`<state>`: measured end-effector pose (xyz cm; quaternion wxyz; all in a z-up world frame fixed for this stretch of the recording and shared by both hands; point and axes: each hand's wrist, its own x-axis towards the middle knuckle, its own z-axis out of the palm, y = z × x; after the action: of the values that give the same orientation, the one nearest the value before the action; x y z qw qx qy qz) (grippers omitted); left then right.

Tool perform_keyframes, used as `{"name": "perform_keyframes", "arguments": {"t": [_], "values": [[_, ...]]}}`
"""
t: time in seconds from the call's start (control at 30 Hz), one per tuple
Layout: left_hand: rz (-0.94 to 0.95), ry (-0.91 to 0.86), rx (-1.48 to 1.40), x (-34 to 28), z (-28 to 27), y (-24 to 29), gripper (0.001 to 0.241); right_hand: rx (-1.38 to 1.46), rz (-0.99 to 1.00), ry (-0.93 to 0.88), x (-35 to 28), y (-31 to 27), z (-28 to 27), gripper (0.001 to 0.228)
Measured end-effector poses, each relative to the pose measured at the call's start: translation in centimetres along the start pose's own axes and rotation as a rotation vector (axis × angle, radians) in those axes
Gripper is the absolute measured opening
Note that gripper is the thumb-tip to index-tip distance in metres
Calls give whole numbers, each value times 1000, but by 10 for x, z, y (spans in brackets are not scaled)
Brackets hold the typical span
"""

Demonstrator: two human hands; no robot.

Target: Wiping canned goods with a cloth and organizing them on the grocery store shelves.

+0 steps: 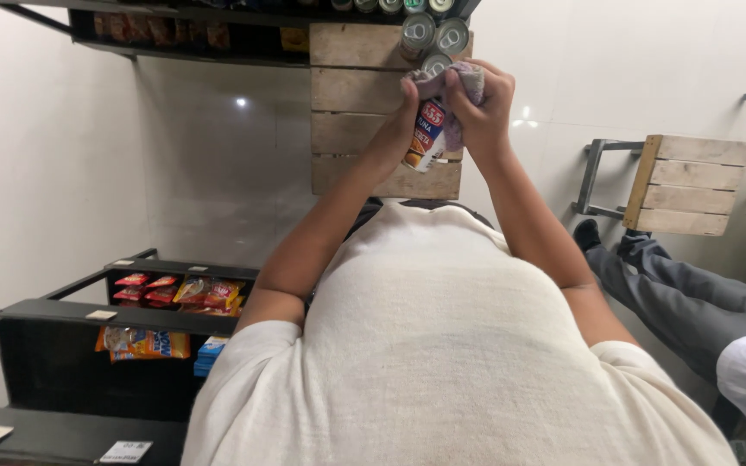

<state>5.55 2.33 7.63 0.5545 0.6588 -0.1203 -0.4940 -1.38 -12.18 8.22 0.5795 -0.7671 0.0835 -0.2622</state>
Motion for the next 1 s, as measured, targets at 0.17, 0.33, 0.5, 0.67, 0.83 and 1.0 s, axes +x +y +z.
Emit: {"name": "perform_keyframes", "arguments": {"t": [0.17,0.33,0.5,0.67,0.83,1.0], "values": [[-16,-90,-806,8,4,-3,95,21,-167,358,-2,4,8,13],[80,66,-1122,48,-35,-43,78,-390,-346,35,-29,15,46,45],[64,36,-1160,61,-28,-72,70,-547,-554,-183,-14,-3,79,41],[38,-14,-1189,48,-42,-109,61,-567,-882,6,-6,13,103,42],[-18,-27,-1002,30,-59,-118,70,-362,-521,95,-15,21,102,38],[45,81,-594,3,-55,-93,62,-75,-113,155,3,-19,92,17]]}}
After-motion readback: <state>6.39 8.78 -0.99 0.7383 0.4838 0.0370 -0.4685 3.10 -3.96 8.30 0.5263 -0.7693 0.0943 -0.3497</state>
